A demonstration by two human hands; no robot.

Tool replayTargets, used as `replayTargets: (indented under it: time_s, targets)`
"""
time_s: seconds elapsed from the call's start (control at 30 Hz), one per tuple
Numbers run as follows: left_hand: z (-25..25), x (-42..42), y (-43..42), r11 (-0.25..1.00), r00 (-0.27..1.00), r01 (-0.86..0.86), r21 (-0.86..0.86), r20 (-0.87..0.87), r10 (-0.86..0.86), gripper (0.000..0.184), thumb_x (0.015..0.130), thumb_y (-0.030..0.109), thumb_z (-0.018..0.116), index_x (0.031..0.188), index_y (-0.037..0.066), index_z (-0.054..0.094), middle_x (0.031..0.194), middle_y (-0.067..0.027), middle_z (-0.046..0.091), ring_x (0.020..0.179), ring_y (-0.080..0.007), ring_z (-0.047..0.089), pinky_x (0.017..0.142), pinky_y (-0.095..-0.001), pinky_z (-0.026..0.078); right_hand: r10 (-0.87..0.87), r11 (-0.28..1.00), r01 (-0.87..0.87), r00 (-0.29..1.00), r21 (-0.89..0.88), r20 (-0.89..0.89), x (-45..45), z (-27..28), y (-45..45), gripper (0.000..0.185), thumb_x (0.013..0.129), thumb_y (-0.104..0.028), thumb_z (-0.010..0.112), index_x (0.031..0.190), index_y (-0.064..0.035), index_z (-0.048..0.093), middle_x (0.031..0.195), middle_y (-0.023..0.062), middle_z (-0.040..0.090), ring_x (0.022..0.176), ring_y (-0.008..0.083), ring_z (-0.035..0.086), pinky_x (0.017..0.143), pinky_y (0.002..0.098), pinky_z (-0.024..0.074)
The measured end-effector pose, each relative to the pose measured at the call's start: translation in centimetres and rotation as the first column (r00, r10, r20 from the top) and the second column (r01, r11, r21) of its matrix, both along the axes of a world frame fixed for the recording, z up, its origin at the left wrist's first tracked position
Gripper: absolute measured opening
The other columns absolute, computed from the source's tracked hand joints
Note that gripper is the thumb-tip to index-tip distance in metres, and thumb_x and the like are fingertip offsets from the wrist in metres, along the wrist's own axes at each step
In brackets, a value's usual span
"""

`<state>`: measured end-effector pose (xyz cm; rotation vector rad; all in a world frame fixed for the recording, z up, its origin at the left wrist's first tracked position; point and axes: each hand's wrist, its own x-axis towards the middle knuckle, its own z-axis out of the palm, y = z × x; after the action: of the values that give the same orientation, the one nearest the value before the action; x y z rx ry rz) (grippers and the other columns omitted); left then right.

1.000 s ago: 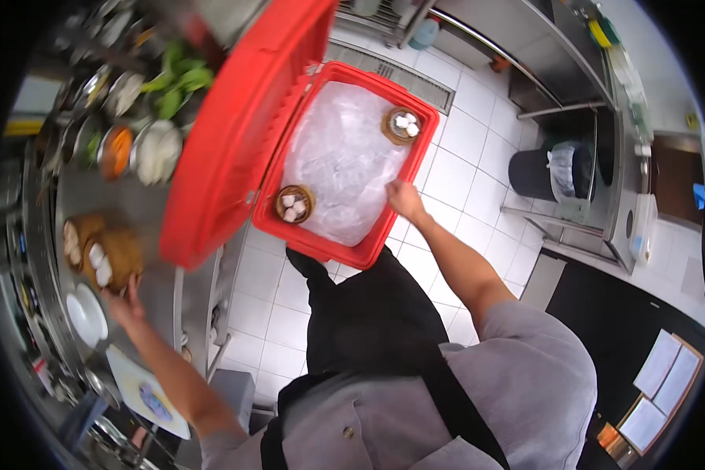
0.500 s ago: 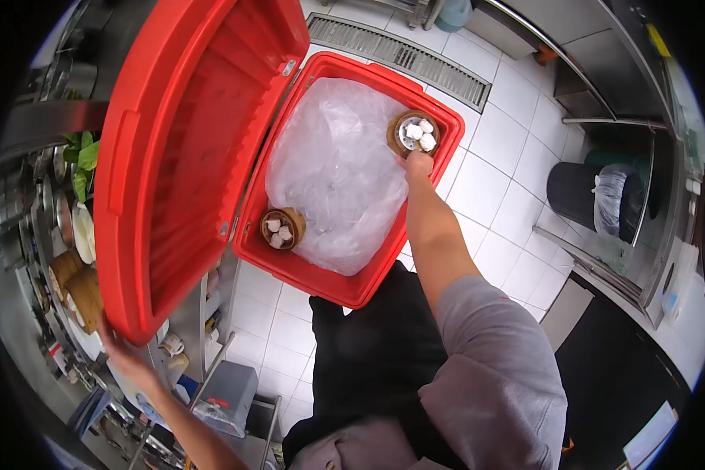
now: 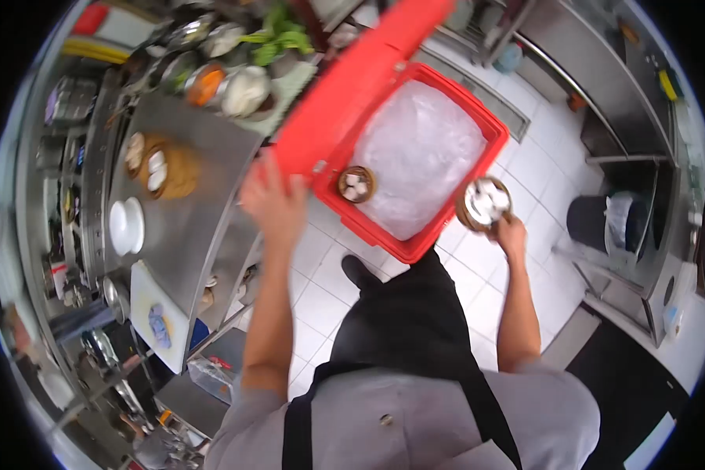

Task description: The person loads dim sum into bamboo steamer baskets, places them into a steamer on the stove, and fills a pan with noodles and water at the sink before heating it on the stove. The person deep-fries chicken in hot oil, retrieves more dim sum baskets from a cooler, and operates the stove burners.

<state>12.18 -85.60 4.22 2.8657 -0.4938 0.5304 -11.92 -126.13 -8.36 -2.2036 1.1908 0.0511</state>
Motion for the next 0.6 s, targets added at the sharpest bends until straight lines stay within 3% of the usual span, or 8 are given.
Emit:
replayTargets:
  time_s: [0.03, 0.07, 0.13, 0.2, 0.3, 0.43, 0.57, 0.6]
  targets:
    - [-0.2, -1.0, 0.0, 0.988, 0.997, 0.079, -0.132, -0.015, -0.082, 0.064, 0.094, 0.035, 0.056, 0.148, 0.008, 0.037, 0.139, -0.0253, 0.043, 0.125, -0.0426, 0.043, 0.104, -0.0526, 0.031, 0.002, 1.0, 0.0, 0.996, 0.025, -0.089, -2.4, 2.0, 0.6, 0.036, 0.084, -0.032, 0.052, 0.095, -0.0027, 0.071, 0.078, 0.0191, 0.07, 0.074, 0.0309, 0.07, 0.071, 0.0404, 0.0543]
    - [0.0, -2.3, 0.6, 0.954, 0.987, 0.149, -0.262, -0.024, -0.161, 0.063, 0.094, 0.034, 0.055, 0.148, 0.007, 0.037, 0.141, -0.0249, 0.041, 0.125, -0.0431, 0.042, 0.104, -0.053, 0.032, 0.013, 0.998, -0.006, 0.995, 0.061, -0.1, -3.4, 7.3, 3.1, 0.036, 0.087, -0.031, 0.053, 0.087, 0.001, 0.07, 0.072, 0.018, 0.069, 0.068, 0.0279, 0.07, 0.065, 0.039, 0.0543]
    - [1.3, -5.8, 2.3, 0.836, 0.981, 0.099, -0.54, -0.086, -0.172, 0.06, 0.094, 0.028, 0.055, 0.147, 0.005, 0.037, 0.144, -0.0242, 0.039, 0.128, -0.0425, 0.04, 0.106, -0.0513, 0.032, 0.053, 0.998, -0.049, 0.991, 0.035, -0.122, -9.0, 7.4, 3.2, 0.038, 0.091, -0.025, 0.052, 0.07, 0.0049, 0.065, 0.059, 0.013, 0.065, 0.052, 0.0194, 0.066, 0.054, 0.0358, 0.0532]
    - [2.2, -9.0, 6.4, 0.795, 0.975, 0.062, -0.603, -0.133, -0.177, 0.06, 0.094, 0.027, 0.055, 0.147, 0.005, 0.036, 0.142, -0.0246, 0.04, 0.128, -0.0416, 0.042, 0.107, -0.0482, 0.033, -0.028, 0.964, 0.044, 0.998, 0.261, -0.062, -10.8, 12.6, 6.3, 0.033, 0.089, -0.018, 0.049, 0.074, 0.009, 0.063, 0.061, 0.0163, 0.065, 0.048, 0.0219, 0.065, 0.046, 0.0336, 0.0546]
    - [0.3, -13.8, 13.5, 0.765, 0.87, -0.033, -0.643, -0.395, -0.295, 0.059, 0.095, 0.03, 0.055, 0.147, 0.007, 0.038, 0.132, -0.0275, 0.049, 0.121, -0.0408, 0.05, 0.101, -0.0409, 0.042, 0.039, 0.945, -0.017, 0.997, 0.326, -0.06, -9.9, 18.8, 10.7, 0.03, 0.086, -0.014, 0.05, 0.079, 0.0131, 0.062, 0.064, 0.0188, 0.065, 0.049, 0.0248, 0.066, 0.046, 0.034, 0.057]
    - [-7.6, -22.9, 26.9, 0.973, 0.556, -0.082, -0.216, -0.82, -0.135, 0.053, 0.094, 0.038, 0.05, 0.137, 0.007, 0.05, 0.118, -0.0296, 0.06, 0.113, -0.0433, 0.056, 0.098, -0.0476, 0.045, 0.304, 0.914, -0.272, 0.95, 0.301, -0.065, -5.2, 20.6, 15.8, 0.03, 0.086, -0.017, 0.053, 0.079, 0.0109, 0.064, 0.065, 0.0174, 0.066, 0.053, 0.0246, 0.068, 0.049, 0.0339, 0.0571]
    - [-14.5, -33.8, 36.5, 0.964, 0.381, -0.263, 0.048, -0.913, 0.149, 0.053, 0.093, 0.038, 0.05, 0.13, 0.001, 0.056, 0.127, -0.0235, 0.059, 0.119, -0.0397, 0.055, 0.103, -0.044, 0.044, 0.618, 0.742, -0.629, 0.776, 0.231, 0.127, 5.5, 19.8, 22.3, 0.034, 0.09, -0.021, 0.052, 0.076, 0.006, 0.067, 0.06, 0.0148, 0.066, 0.051, 0.0222, 0.066, 0.052, 0.0333, 0.0526]
    - [-15.9, -36.3, 37.9, 0.921, 0.359, -0.386, 0.049, -0.912, 0.199, 0.051, 0.093, 0.038, 0.049, 0.129, 0.002, 0.058, 0.126, -0.0234, 0.06, 0.12, -0.0392, 0.055, 0.103, -0.0433, 0.044, 0.698, 0.691, -0.705, 0.708, 0.161, 0.106, 8.9, 20.1, 24.3, 0.042, 0.092, -0.027, 0.047, 0.072, 0.0025, 0.069, 0.061, 0.0162, 0.067, 0.056, 0.0232, 0.069, 0.061, 0.0359, 0.0552]
